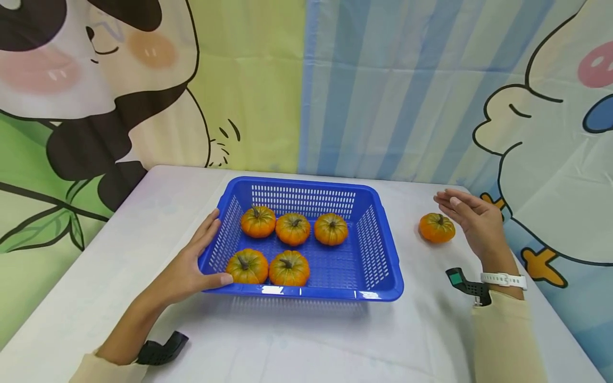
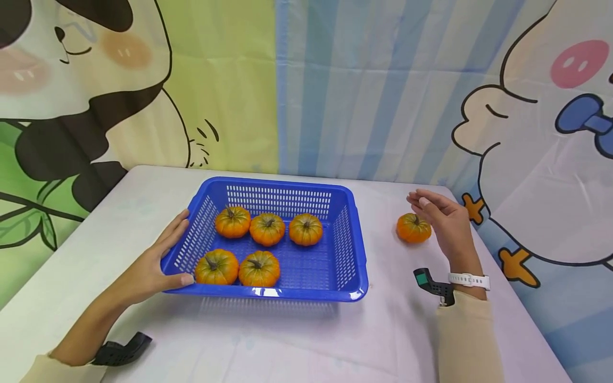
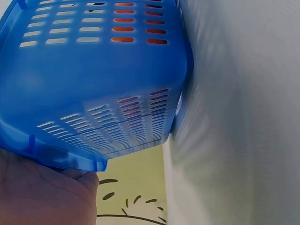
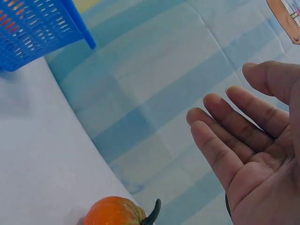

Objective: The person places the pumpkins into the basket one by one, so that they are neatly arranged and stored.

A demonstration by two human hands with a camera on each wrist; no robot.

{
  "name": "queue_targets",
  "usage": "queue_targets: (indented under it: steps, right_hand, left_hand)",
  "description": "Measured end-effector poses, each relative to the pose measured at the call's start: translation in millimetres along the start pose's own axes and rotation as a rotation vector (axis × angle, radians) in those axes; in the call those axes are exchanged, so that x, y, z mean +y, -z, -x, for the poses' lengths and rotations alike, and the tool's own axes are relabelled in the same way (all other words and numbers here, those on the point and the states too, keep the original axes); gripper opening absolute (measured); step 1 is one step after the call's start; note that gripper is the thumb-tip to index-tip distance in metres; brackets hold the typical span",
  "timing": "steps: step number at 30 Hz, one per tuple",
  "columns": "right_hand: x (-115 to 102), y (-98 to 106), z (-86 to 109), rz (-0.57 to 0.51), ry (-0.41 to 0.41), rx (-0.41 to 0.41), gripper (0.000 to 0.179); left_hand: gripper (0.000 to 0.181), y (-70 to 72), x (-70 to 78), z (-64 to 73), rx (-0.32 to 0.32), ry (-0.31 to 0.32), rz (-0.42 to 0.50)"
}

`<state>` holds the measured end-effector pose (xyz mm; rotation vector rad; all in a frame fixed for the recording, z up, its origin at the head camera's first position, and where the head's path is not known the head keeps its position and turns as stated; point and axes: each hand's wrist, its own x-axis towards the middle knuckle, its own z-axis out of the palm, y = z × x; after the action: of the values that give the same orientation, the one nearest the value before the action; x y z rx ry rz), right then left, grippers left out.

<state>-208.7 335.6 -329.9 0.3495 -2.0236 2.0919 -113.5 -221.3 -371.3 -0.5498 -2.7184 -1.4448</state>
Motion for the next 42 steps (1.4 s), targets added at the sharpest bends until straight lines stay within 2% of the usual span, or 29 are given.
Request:
queue_targets:
  steps: [3, 7, 11, 14, 20, 29, 35, 39, 42]
  right_hand:
    - [1.5, 6.2, -0.2, -0.029, 0.009, 0.042, 0.040]
    - [5.0, 13.7, 1.5, 0.045, -0.008, 0.079, 0.041]
    - [11.4, 21.7, 2.6, 0.121, -0.077, 0.131, 0.045]
    - [15.8, 27.7, 2.4, 0.073, -0.123, 0.191, 0.047]
    - [19.7, 35.7, 3.9, -0.079, -0.154, 0.295, 0.052]
    - [34.7, 46.6, 9.9, -0.024, -0.267, 0.318, 0.062]
    - [48.5, 54.5, 11.9, -0.049, -0.300, 0.337, 0.060]
    - [56.7, 56.2, 10.7, -0.047, -0.338, 0.327, 0.060]
    - [61.7, 55.1, 8.9, -0.005, -0.378, 0.310, 0.064]
  left_hand:
    - [0.107, 0.2, -0.4, -0.8, 0.004, -0.007, -0.006]
    - [0.107, 0.2, -1.2, -1.3, 0.011, -0.015, -0.014]
    - [0.107, -0.3, -1.0, -0.7, 0.015, -0.013, -0.023]
    - [0.107, -0.7, -0.4, -0.1, 0.016, -0.008, -0.029]
    - [0.107, -0.2, -0.4, 0.9, 0.016, -0.013, -0.010]
    - [0.106, -0.3, -0.8, -0.7, 0.017, -0.019, -0.010]
    - [0.106, -0.1, -0.5, -0.7, 0.016, -0.021, -0.011]
    - [0.106, 0.0, -0.5, -0.3, 0.017, -0.023, -0.014]
    - [0.106, 0.0, -0.7, -0.2, 0.017, -0.025, -0.016]
